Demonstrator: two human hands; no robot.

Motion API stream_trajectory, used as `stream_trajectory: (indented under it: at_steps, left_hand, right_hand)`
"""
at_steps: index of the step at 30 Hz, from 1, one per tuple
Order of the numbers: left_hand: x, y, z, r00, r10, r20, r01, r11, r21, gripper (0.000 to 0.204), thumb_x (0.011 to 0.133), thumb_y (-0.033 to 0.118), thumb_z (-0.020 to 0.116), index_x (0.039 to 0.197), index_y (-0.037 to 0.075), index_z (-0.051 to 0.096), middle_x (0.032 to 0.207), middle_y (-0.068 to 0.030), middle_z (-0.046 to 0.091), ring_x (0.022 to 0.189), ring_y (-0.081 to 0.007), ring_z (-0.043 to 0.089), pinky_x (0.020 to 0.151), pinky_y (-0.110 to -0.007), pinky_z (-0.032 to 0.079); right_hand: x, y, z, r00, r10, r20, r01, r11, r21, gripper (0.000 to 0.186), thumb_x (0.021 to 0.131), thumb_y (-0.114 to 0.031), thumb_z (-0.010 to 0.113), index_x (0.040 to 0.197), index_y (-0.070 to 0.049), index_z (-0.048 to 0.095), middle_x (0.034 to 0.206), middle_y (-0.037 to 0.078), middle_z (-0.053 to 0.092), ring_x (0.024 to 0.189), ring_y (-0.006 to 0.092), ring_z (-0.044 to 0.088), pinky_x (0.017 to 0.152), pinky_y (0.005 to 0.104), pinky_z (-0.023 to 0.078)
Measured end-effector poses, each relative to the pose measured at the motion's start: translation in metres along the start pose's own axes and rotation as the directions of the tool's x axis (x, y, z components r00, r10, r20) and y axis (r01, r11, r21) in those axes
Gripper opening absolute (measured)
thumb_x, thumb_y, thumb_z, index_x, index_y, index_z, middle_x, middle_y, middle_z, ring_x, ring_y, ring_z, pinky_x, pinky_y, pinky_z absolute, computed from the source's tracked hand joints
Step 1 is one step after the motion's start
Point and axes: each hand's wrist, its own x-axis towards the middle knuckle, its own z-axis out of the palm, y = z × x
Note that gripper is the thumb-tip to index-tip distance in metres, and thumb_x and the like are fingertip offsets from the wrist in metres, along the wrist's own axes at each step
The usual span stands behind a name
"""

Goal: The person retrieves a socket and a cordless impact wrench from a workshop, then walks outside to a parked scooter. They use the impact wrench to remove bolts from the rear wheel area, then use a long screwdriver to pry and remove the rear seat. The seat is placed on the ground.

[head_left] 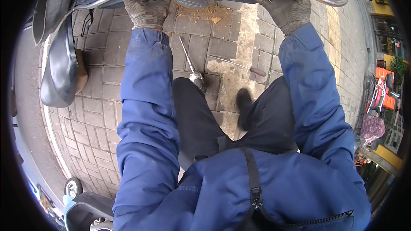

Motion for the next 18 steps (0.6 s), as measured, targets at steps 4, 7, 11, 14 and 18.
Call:
stream_trajectory:
  at_steps: [4,7,11,14,18]
  left_hand:
    - [0.0,0.006,0.011,0.997,0.072,0.036,-0.076,0.987,0.143,0.104,0.066,0.056,0.069,0.137,0.001,0.016,0.139,-0.0242,0.018,0.128,-0.0405,0.025,0.103,-0.058,0.027]
    - [0.002,0.003,0.019,0.941,0.051,-0.333,-0.06,0.998,-0.019,0.098,0.069,0.053,0.07,0.134,-0.001,0.02,0.132,-0.0269,0.029,0.124,-0.0428,0.031,0.098,-0.059,0.034]
    - [-0.012,0.002,0.02,0.892,0.057,-0.449,-0.027,0.997,0.073,0.088,0.073,0.048,0.068,0.13,-0.002,0.023,0.116,-0.0246,0.045,0.106,-0.04,0.051,0.091,-0.056,0.043]
    - [-0.048,0.008,0.015,0.957,0.031,-0.289,0.026,0.981,0.193,0.035,0.084,0.039,0.057,0.086,0.009,0.039,0.07,-0.003,0.04,0.065,-0.0192,0.049,0.064,-0.035,0.047]
    - [-0.097,0.018,0.023,0.946,0.008,-0.324,0.049,0.984,0.168,0.032,0.091,0.03,0.047,0.066,0.016,0.033,0.06,0.0037,0.023,0.053,-0.0105,0.024,0.048,-0.026,0.027]
  right_hand:
    - [0.001,0.004,0.013,0.993,-0.067,-0.1,0.079,0.989,0.125,0.049,0.075,-0.022,0.065,0.116,-0.004,0.048,0.113,0.016,0.051,0.107,0.0357,0.051,0.092,0.0561,0.043]
    - [0.0,0.009,0.023,0.992,-0.12,-0.051,0.127,0.973,0.192,0.049,0.072,-0.023,0.07,0.113,-0.005,0.051,0.107,0.013,0.054,0.104,0.0313,0.052,0.091,0.0541,0.043]
    - [0.0,0.014,0.028,0.968,-0.056,-0.245,0.12,0.959,0.258,0.037,0.076,-0.023,0.069,0.107,-0.007,0.054,0.103,0.009,0.056,0.099,0.0265,0.055,0.088,0.0495,0.046]
    - [0.002,0.019,0.021,0.982,-0.157,-0.1,0.178,0.952,0.249,0.04,0.076,-0.021,0.07,0.11,-0.007,0.054,0.106,0.009,0.057,0.099,0.0237,0.056,0.087,0.046,0.049]
    - [0.009,0.022,0.009,0.989,-0.102,-0.11,0.125,0.967,0.221,0.043,0.074,-0.017,0.071,0.113,-0.01,0.053,0.106,0.005,0.058,0.091,0.0195,0.059,0.071,0.034,0.056]
